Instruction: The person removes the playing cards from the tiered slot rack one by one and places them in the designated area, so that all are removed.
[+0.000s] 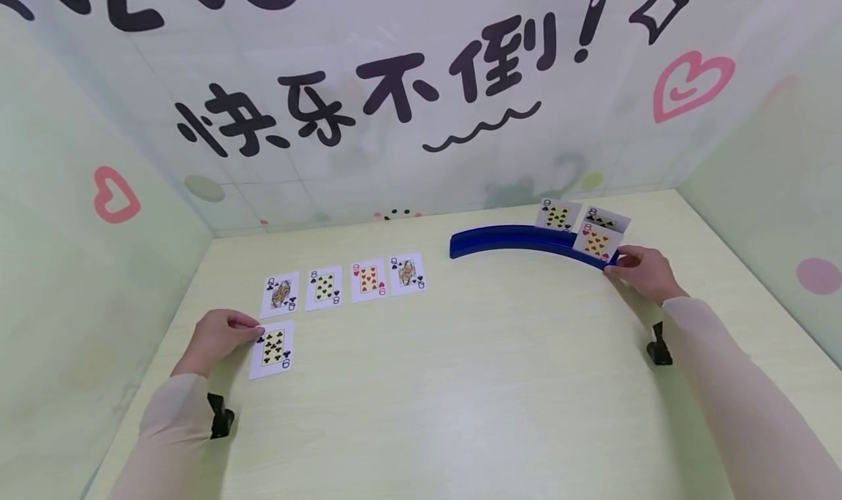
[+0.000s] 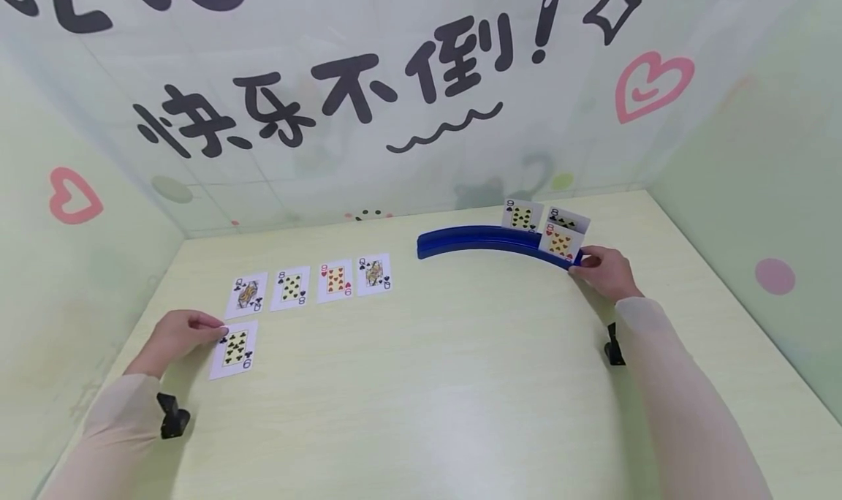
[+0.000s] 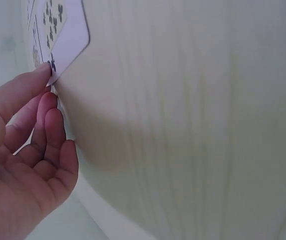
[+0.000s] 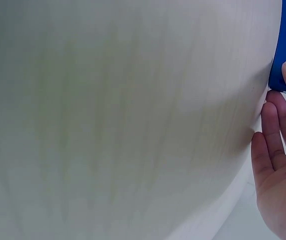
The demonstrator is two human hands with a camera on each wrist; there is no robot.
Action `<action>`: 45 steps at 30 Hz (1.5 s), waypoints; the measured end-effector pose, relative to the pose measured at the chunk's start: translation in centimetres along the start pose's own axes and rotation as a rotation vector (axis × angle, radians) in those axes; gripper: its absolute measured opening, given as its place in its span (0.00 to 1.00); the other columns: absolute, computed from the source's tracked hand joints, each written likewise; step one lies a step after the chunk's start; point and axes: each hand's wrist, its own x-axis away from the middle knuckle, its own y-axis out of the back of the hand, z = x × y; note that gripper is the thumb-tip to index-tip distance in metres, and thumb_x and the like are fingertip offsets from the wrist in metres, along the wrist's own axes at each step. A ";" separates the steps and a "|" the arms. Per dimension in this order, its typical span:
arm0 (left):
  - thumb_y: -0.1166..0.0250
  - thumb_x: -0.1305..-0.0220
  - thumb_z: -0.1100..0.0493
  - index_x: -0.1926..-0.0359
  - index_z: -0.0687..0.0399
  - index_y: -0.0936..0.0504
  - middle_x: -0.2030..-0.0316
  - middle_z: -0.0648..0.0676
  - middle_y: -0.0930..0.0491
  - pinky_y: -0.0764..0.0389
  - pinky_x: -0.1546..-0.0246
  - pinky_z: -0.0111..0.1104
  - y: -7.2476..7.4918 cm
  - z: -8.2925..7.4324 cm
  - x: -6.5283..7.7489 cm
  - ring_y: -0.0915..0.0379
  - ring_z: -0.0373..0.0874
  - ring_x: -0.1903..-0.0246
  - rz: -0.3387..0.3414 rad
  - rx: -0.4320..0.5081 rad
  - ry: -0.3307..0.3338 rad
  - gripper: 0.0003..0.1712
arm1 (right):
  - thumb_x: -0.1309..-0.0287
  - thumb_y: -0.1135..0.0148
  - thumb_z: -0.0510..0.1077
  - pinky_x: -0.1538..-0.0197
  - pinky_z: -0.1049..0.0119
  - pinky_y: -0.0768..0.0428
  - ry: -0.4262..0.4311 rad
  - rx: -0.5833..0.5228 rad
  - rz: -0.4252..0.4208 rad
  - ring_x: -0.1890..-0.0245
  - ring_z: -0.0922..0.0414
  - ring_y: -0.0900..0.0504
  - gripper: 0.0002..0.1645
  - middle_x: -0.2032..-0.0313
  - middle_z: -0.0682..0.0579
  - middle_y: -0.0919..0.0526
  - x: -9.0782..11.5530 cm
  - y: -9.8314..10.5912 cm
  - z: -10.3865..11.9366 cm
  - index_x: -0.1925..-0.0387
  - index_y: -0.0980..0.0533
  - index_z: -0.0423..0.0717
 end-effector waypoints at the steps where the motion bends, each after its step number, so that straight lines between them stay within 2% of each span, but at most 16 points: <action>1: 0.33 0.45 0.55 0.62 0.69 0.20 0.71 0.56 0.22 0.31 0.70 0.35 0.0 -0.1 0.1 0.29 0.50 0.69 0.000 0.001 0.001 0.19 | 0.41 0.42 0.47 0.47 0.45 0.33 -0.001 0.002 -0.001 0.53 0.40 0.32 0.38 0.52 0.29 0.30 0.0 0.0 0.0 0.39 0.43 0.25; 10: 0.32 0.46 0.56 0.63 0.70 0.20 0.73 0.55 0.21 0.31 0.71 0.34 -0.2 -0.1 0.3 0.28 0.47 0.71 -0.015 -0.007 -0.032 0.18 | 0.41 0.42 0.47 0.47 0.45 0.34 -0.001 0.007 -0.003 0.53 0.40 0.32 0.38 0.52 0.29 0.30 0.0 0.0 -0.1 0.39 0.42 0.25; 21: 0.36 0.44 0.59 0.62 0.70 0.20 0.71 0.55 0.21 0.30 0.70 0.34 0.1 -0.3 0.6 0.28 0.48 0.70 0.009 -0.008 -0.041 0.15 | 0.41 0.42 0.47 0.46 0.44 0.34 0.002 0.002 -0.001 0.53 0.39 0.32 0.38 0.52 0.29 0.30 0.1 0.0 0.0 0.39 0.42 0.25; 27: 0.35 0.44 0.59 0.62 0.69 0.20 0.72 0.55 0.21 0.31 0.70 0.34 0.0 -0.3 0.6 0.28 0.46 0.71 0.001 -0.003 -0.046 0.15 | 0.41 0.42 0.47 0.47 0.45 0.33 0.002 -0.001 0.003 0.53 0.40 0.32 0.38 0.52 0.29 0.30 0.0 0.0 0.0 0.39 0.43 0.25; 45: 0.35 0.44 0.60 0.64 0.68 0.19 0.71 0.56 0.22 0.31 0.71 0.34 -0.1 -0.6 0.5 0.29 0.46 0.71 -0.046 -0.033 -0.126 0.13 | 0.41 0.42 0.48 0.47 0.45 0.33 -0.002 -0.007 0.007 0.53 0.40 0.32 0.39 0.51 0.29 0.30 0.1 0.1 0.0 0.39 0.43 0.25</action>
